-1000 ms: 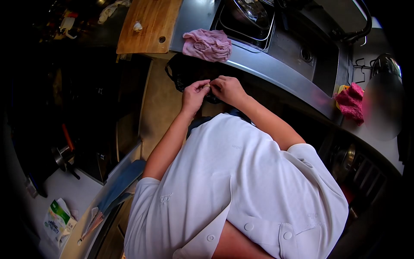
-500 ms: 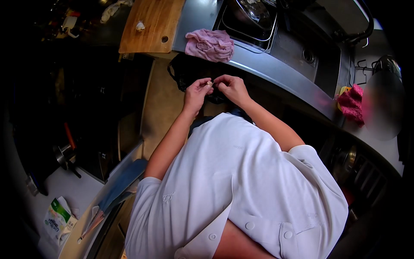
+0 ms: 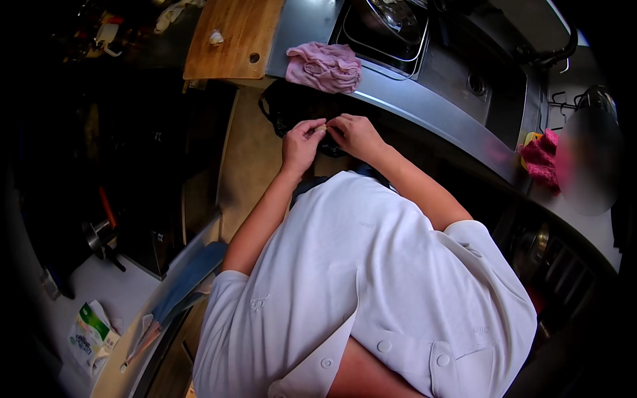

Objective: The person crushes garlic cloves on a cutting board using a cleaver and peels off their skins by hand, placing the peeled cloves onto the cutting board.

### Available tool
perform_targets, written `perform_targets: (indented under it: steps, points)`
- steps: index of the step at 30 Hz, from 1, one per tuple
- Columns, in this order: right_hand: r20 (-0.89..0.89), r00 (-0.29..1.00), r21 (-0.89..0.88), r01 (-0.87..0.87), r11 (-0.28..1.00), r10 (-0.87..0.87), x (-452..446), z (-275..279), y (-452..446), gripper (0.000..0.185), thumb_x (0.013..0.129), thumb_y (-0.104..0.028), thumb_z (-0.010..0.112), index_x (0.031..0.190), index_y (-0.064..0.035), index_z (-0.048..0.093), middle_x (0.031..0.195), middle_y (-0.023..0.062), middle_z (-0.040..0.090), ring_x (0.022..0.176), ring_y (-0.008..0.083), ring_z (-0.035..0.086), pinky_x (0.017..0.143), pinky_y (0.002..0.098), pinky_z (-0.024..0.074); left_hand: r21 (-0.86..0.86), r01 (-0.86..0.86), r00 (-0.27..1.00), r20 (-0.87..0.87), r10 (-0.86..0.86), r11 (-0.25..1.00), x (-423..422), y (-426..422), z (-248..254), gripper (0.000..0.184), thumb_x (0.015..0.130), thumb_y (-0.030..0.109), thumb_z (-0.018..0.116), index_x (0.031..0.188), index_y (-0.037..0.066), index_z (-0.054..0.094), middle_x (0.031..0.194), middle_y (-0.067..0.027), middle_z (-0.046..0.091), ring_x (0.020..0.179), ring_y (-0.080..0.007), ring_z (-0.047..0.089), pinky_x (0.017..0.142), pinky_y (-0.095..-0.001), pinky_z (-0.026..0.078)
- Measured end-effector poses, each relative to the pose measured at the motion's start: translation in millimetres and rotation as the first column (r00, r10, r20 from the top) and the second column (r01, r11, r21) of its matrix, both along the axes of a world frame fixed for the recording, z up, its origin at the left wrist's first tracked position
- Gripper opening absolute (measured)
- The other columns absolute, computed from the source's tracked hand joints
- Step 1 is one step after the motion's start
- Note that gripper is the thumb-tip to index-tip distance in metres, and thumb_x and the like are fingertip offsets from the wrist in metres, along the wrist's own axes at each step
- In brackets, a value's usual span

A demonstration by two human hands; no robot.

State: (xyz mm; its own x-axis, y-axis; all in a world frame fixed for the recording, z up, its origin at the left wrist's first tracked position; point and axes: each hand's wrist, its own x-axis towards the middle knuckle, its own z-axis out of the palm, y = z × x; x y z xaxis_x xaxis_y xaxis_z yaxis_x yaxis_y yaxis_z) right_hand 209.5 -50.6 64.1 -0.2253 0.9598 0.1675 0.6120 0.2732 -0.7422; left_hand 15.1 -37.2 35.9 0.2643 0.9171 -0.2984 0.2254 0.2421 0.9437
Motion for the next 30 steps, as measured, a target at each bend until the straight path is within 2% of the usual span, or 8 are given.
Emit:
perform_targets:
  steps: [7,9,15,18,20,24,27,30]
  points:
    - [-0.069,0.995,0.017,0.069,0.997,-0.068,-6.2,-7.6,2.9,0.012,0.086,-0.011,0.074,0.091,-0.0012,0.069,0.088,0.018,0.07,0.077,0.0382,0.07,0.068,0.043,0.0577,0.002,0.048,0.998,-0.039,-0.048,0.999,-1.3,9.6,-1.1,0.028,0.098,0.003,0.069,0.126,0.0,0.072,0.107,-0.0033,0.075,0.088,-0.0079,0.067,0.085,-0.0231,0.056]
    - [-0.056,0.991,0.002,0.125,0.992,-0.125,-10.4,-8.3,4.7,0.015,0.085,-0.013,0.074,0.093,-0.0005,0.07,0.087,0.0186,0.071,0.076,0.0366,0.071,0.067,0.0414,0.0574,-0.094,0.02,0.997,0.073,-0.013,0.995,1.4,8.2,0.1,0.029,0.1,0.004,0.067,0.128,-0.002,0.069,0.11,-0.0048,0.075,0.09,-0.0086,0.068,0.086,-0.0238,0.056]
    - [-0.198,0.901,-0.432,0.273,0.86,-0.386,-8.3,-7.6,1.3,0.021,0.087,-0.016,0.071,0.098,0.0017,0.072,0.077,0.0109,0.072,0.065,0.0157,0.067,0.063,0.031,0.0534,-0.298,0.001,0.925,0.363,0.112,0.954,3.5,3.8,3.0,0.03,0.104,0.005,0.062,0.133,-0.001,0.062,0.12,-0.0099,0.072,0.101,-0.0151,0.071,0.094,-0.0287,0.058]
    - [-0.277,0.828,-0.615,0.237,0.752,-0.487,-4.3,-21.1,1.1,0.026,0.085,-0.024,0.074,0.092,0.001,0.074,0.079,0.0171,0.074,0.069,0.0266,0.072,0.067,0.0353,0.0553,-0.373,0.016,0.854,0.488,0.181,0.928,1.4,2.7,1.2,0.028,0.106,0.007,0.06,0.133,0.001,0.06,0.122,-0.0114,0.07,0.107,-0.0185,0.07,0.098,-0.0315,0.058]
    - [-0.273,0.812,-0.637,0.248,0.729,-0.515,-4.7,-23.5,0.1,0.025,0.085,-0.023,0.073,0.091,0.001,0.074,0.078,0.0162,0.074,0.069,0.0263,0.072,0.067,0.0354,0.0554,-0.418,0.01,0.807,0.539,0.24,0.908,2.3,2.0,1.8,0.025,0.106,0.008,0.059,0.131,0.003,0.059,0.123,-0.012,0.069,0.108,-0.0197,0.07,0.099,-0.0326,0.057]
    - [-0.152,0.838,-0.59,0.348,0.729,-0.523,-3.2,-25.8,-1.0,0.026,0.085,-0.023,0.072,0.096,0.0011,0.076,0.082,0.0178,0.075,0.074,0.0288,0.074,0.071,0.0371,0.0572,-0.504,-0.042,0.762,0.542,0.354,0.862,4.2,4.6,-3.6,0.021,0.106,0.009,0.06,0.127,0.005,0.059,0.123,-0.0128,0.069,0.107,-0.0196,0.07,0.097,-0.0326,0.058]
    - [-0.109,0.87,-0.409,0.402,0.819,-0.481,-1.5,-26.4,-3.7,0.028,0.085,-0.021,0.071,0.103,-0.0008,0.077,0.089,0.019,0.077,0.082,0.0317,0.076,0.076,0.0383,0.0585,-0.542,-0.057,0.772,0.508,0.382,0.838,0.7,7.1,-11.3,0.021,0.104,0.009,0.063,0.125,0.005,0.06,0.122,-0.0127,0.069,0.104,-0.0186,0.07,0.095,-0.0311,0.058]
    - [-0.097,0.923,-0.333,0.322,0.886,-0.371,-1.3,-31.6,-2.5,0.024,0.091,-0.014,0.068,0.109,-0.0001,0.077,0.09,0.018,0.077,0.082,0.027,0.076,0.078,0.0338,0.0585,-0.535,-0.08,0.795,0.475,0.378,0.841,0.3,4.9,-19.2,0.024,0.102,0.008,0.068,0.124,0.006,0.061,0.121,-0.0119,0.07,0.102,-0.0169,0.07,0.091,-0.0287,0.058]
